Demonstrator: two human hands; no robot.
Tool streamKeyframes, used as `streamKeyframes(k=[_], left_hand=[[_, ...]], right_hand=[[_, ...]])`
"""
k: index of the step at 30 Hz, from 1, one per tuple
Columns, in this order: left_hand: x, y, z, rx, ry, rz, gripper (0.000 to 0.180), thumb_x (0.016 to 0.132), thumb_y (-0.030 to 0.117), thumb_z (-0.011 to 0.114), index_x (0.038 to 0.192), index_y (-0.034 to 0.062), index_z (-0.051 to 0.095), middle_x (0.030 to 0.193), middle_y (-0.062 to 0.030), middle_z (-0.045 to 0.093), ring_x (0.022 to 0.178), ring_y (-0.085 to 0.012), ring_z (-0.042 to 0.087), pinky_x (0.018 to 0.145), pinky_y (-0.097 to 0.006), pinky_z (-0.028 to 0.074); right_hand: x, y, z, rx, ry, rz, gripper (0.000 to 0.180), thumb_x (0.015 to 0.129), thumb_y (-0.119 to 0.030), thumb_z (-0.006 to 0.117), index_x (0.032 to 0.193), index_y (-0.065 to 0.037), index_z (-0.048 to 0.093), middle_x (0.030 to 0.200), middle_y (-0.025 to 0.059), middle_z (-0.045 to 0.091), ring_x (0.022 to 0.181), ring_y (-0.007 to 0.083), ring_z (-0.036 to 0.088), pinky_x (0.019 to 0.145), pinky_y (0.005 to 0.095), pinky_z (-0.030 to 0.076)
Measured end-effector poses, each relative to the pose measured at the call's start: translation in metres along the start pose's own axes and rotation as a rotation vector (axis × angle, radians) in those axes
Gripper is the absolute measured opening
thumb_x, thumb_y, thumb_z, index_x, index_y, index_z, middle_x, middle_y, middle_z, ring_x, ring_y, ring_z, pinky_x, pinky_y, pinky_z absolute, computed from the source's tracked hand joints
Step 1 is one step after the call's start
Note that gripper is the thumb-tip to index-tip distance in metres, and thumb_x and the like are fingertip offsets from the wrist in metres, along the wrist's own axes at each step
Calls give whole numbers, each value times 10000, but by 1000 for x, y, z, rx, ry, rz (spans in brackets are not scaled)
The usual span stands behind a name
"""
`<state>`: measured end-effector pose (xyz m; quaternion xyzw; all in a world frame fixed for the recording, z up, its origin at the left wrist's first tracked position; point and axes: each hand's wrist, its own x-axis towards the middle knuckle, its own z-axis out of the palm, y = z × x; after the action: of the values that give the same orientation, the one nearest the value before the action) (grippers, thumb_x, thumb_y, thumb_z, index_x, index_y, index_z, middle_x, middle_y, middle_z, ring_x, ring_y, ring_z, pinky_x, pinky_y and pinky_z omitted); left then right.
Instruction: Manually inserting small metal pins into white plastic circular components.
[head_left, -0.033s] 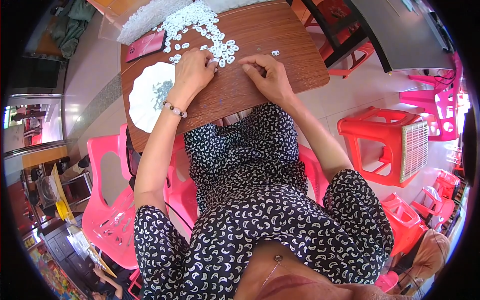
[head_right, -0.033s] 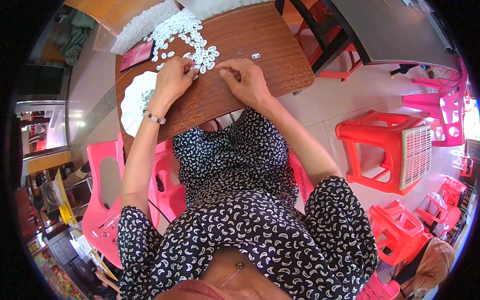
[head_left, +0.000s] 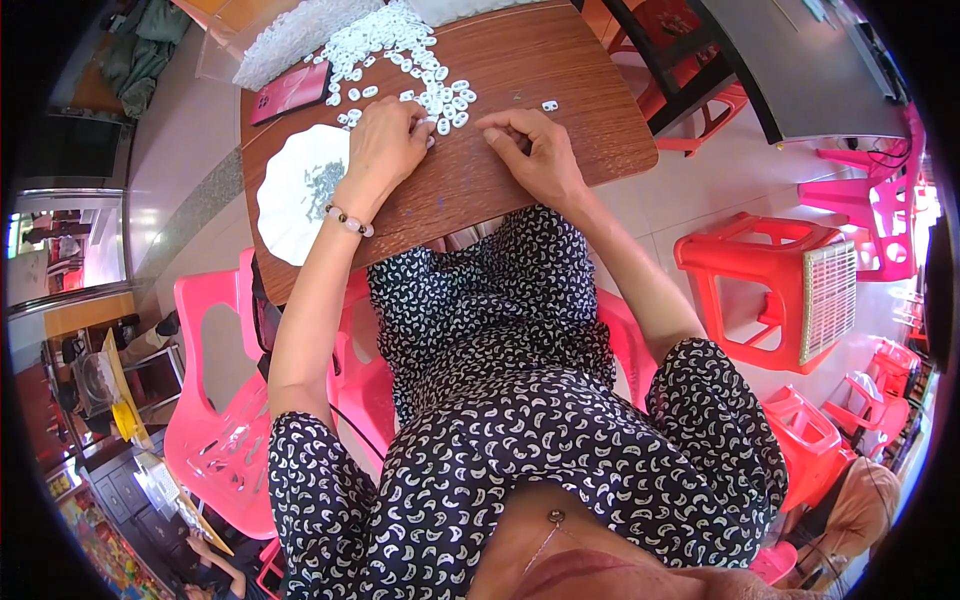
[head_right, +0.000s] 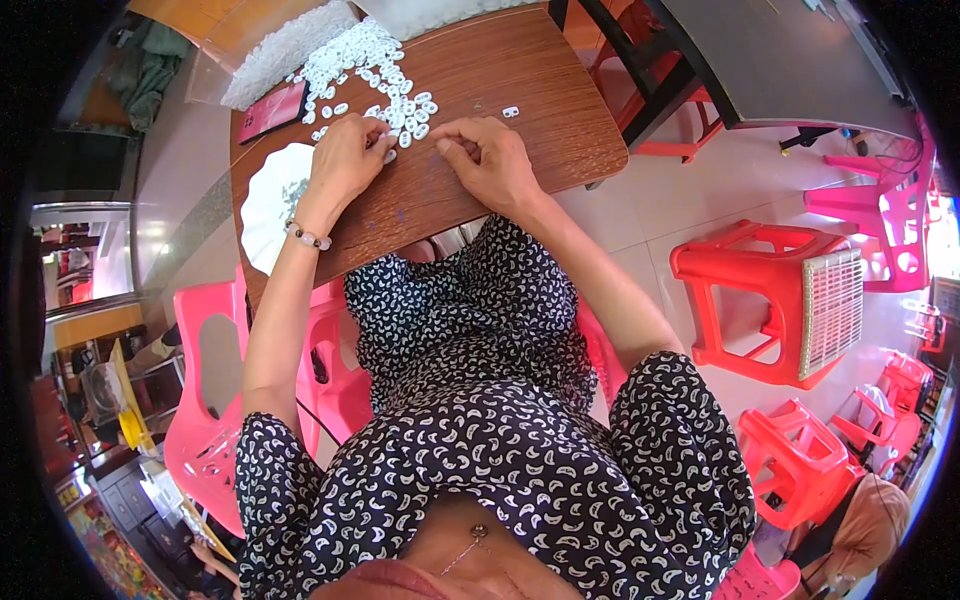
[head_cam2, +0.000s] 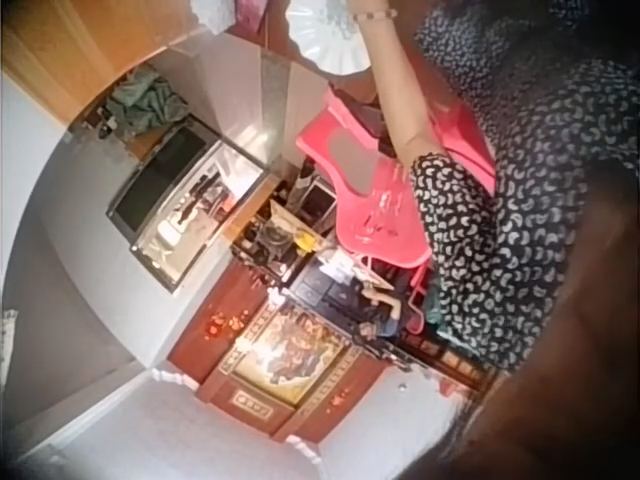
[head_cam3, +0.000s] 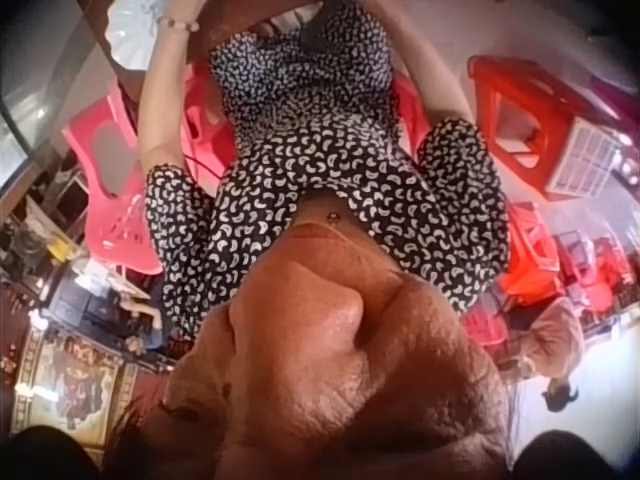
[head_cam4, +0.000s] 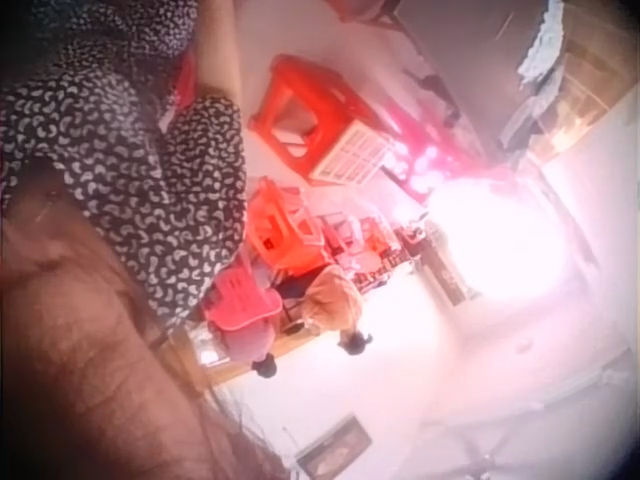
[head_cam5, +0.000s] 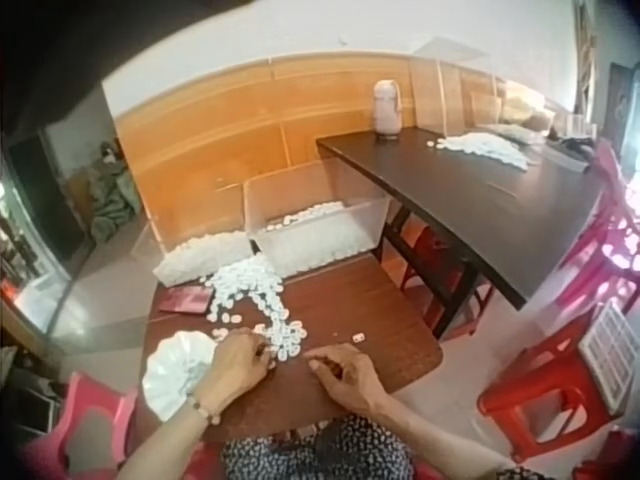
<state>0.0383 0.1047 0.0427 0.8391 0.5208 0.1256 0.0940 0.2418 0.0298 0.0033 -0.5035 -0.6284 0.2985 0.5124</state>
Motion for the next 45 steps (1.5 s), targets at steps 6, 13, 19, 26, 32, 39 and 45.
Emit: streamKeyframes(k=[6,13,19,26,32,39,45], left_hand=[[-10,2,6,-139,157,146,156,896,127,605,914,7,705,847,-171,629,802,-323,609,726,-418,473],[-14,4,13,-115,121,116,159,900,101,587,994,21,688,916,-161,614,807,-317,598,730,-408,477],[-36,28,14,-262,344,215,200,836,130,656,1009,32,675,991,-122,605,935,-318,593,816,-404,496],[-52,62,33,-277,213,204,327,797,261,736,1025,38,663,968,-107,594,951,-297,596,792,-392,508],[-45,66,41,-340,153,200,268,825,220,705,1030,50,670,909,-102,570,892,-296,593,755,-407,500],[-48,59,45,-353,158,133,187,859,165,663,984,28,684,908,-145,611,847,-337,614,725,-421,503],[-54,44,40,-532,223,23,196,912,129,613,1032,4,703,824,-144,700,691,-265,658,640,-325,514]], right_hand=[[0,1,1,-7,4,-5,146,885,-124,671,1008,-59,713,819,48,638,674,117,535,637,254,466],[-1,1,3,-22,23,-6,142,859,-133,679,961,-37,704,821,91,673,694,180,605,646,298,506],[-1,10,5,16,33,-27,156,908,-121,650,1019,-26,706,847,35,637,662,64,555,614,215,464],[0,12,-2,296,141,143,188,933,-117,620,1060,0,694,875,-20,649,773,22,538,690,187,452],[0,13,0,345,173,187,184,927,-105,644,1066,9,685,905,-23,644,773,22,538,684,172,443],[0,18,3,276,167,115,199,890,-149,691,1027,-5,694,823,12,679,736,38,579,630,197,466],[-1,17,3,305,159,117,179,893,-157,700,998,-12,699,816,4,677,733,37,576,636,196,465]])
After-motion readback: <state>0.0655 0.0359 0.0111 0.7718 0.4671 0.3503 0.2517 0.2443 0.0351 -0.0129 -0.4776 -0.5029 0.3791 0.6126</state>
